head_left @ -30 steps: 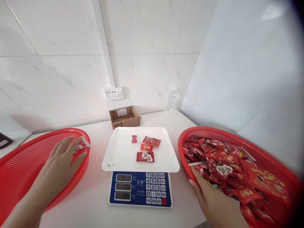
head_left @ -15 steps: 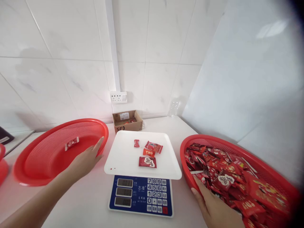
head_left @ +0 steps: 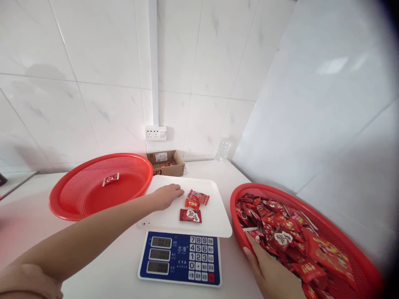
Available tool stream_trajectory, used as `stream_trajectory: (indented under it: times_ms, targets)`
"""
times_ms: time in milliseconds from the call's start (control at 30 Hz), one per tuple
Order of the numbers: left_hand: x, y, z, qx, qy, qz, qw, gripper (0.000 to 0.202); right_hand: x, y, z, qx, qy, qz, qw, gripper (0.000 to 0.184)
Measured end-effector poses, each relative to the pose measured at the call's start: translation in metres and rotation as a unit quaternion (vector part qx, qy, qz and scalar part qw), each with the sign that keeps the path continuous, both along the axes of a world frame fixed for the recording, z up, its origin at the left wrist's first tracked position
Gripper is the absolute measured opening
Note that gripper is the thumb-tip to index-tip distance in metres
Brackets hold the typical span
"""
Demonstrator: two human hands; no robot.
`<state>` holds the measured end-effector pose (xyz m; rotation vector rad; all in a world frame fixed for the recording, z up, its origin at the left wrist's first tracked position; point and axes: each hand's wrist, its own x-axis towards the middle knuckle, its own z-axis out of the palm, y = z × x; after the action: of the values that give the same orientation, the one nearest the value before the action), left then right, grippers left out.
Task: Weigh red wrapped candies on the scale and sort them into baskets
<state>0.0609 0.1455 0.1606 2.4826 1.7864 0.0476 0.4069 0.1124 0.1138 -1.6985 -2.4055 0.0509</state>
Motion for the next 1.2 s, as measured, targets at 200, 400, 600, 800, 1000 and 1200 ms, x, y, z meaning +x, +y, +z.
stream_trajectory:
  times_ms: [200, 400, 600, 800, 1000, 1200]
  targets:
    - [-0.032, -0.026, 0.027, 0.06, 0.03, 0.128, 0.99, 0.026, -0.001, 0.0, 0.002, -0.018, 0.006, -0.007, 1.0, 0.054]
    - [-0.064, -0.072, 0.069, 0.132, 0.001, 0.251, 0.959, 0.041, -0.001, -0.001, 0.002, -0.005, 0.0, -0.011, 1.0, 0.052]
    - [0.008, -0.065, 0.04, 0.023, -0.071, 0.088, 0.993, 0.034, 0.0, -0.002, 0.001, -0.017, -0.001, -0.012, 1.0, 0.055]
    - [0.063, -0.04, 0.015, -0.022, -0.079, -0.006, 0.997, 0.032, -0.001, -0.002, 0.004, -0.028, 0.016, -0.022, 0.999, 0.054]
    - [0.049, -0.044, 0.018, -0.024, -0.078, 0.007, 0.997, 0.04, -0.004, -0.004, 0.008, -0.016, 0.009, -0.035, 0.999, 0.051]
    - [-0.028, -0.059, 0.043, 0.084, -0.026, 0.16, 0.983, 0.033, -0.003, -0.005, 0.007, -0.002, 0.015, -0.019, 1.0, 0.051]
